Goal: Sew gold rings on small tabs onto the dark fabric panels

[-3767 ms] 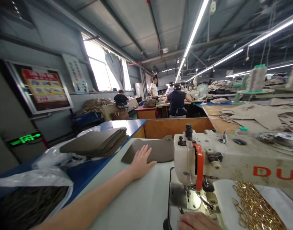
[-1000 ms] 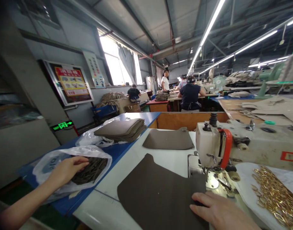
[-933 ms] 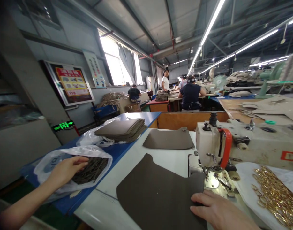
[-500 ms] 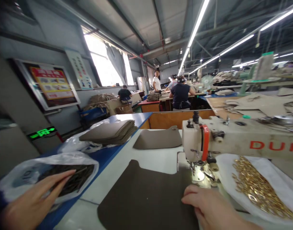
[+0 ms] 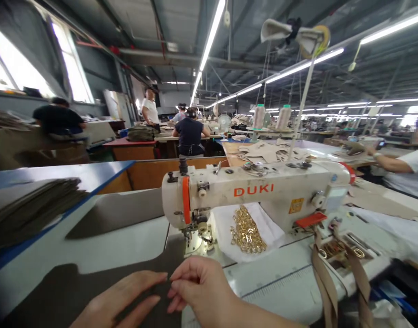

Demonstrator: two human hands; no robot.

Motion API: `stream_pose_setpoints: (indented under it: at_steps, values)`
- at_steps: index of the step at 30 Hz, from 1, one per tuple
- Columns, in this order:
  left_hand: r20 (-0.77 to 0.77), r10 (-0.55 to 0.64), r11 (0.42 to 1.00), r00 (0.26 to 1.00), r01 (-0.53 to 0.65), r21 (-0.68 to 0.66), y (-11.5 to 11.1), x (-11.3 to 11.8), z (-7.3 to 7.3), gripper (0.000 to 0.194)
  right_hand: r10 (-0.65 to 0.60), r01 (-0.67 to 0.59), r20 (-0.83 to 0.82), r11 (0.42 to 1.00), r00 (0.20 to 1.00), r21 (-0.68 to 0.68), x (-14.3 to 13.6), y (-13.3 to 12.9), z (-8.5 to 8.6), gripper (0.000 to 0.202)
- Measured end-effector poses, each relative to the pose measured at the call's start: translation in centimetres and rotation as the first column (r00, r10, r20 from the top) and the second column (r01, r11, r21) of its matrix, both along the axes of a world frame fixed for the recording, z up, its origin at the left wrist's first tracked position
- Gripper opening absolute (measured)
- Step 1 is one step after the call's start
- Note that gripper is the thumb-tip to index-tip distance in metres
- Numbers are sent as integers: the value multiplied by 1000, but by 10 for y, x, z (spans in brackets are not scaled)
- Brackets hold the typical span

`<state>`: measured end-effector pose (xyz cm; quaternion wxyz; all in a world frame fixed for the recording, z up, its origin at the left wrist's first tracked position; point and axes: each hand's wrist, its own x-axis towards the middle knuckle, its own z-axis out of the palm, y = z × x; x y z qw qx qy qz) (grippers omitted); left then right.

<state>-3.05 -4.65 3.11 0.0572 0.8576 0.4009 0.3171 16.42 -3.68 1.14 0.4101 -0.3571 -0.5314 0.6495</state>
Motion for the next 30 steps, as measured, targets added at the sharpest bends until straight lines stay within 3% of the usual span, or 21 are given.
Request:
stream_pose_setpoints:
  at_steps: [3,5,7,9,12,16,20,25,30]
  values:
    - [33,24,911,999,-8,-412,18,18,1,19,-43,11,168,982,985,189,16,1,7,21]
    - [67,95,841,993,-44,-539,30,20,-3,22,-133,-41,388,912,912,408,35,9,17,10]
    - [131,191,800,973,-77,-596,41,16,-10,26,-333,-100,590,809,735,580,61,25,28,15]
    - [187,255,768,949,-82,-635,49,11,-17,30,-541,-183,736,741,407,646,87,46,35,21]
    - [234,286,745,929,-62,-664,54,8,-22,31,-556,-255,797,756,236,603,110,76,34,16]
    - [256,308,723,916,-51,-689,55,10,-24,32,-493,-409,859,762,138,502,107,94,22,17]
    - [251,311,716,917,-53,-696,53,10,-24,35,-467,-473,883,769,46,431,97,96,21,12]
    - [239,292,722,926,-50,-690,53,9,-26,33,-394,-444,919,826,-15,347,94,99,36,16]
    - [241,262,735,935,-31,-677,55,6,-34,31,-371,-350,928,867,23,355,96,103,42,17]
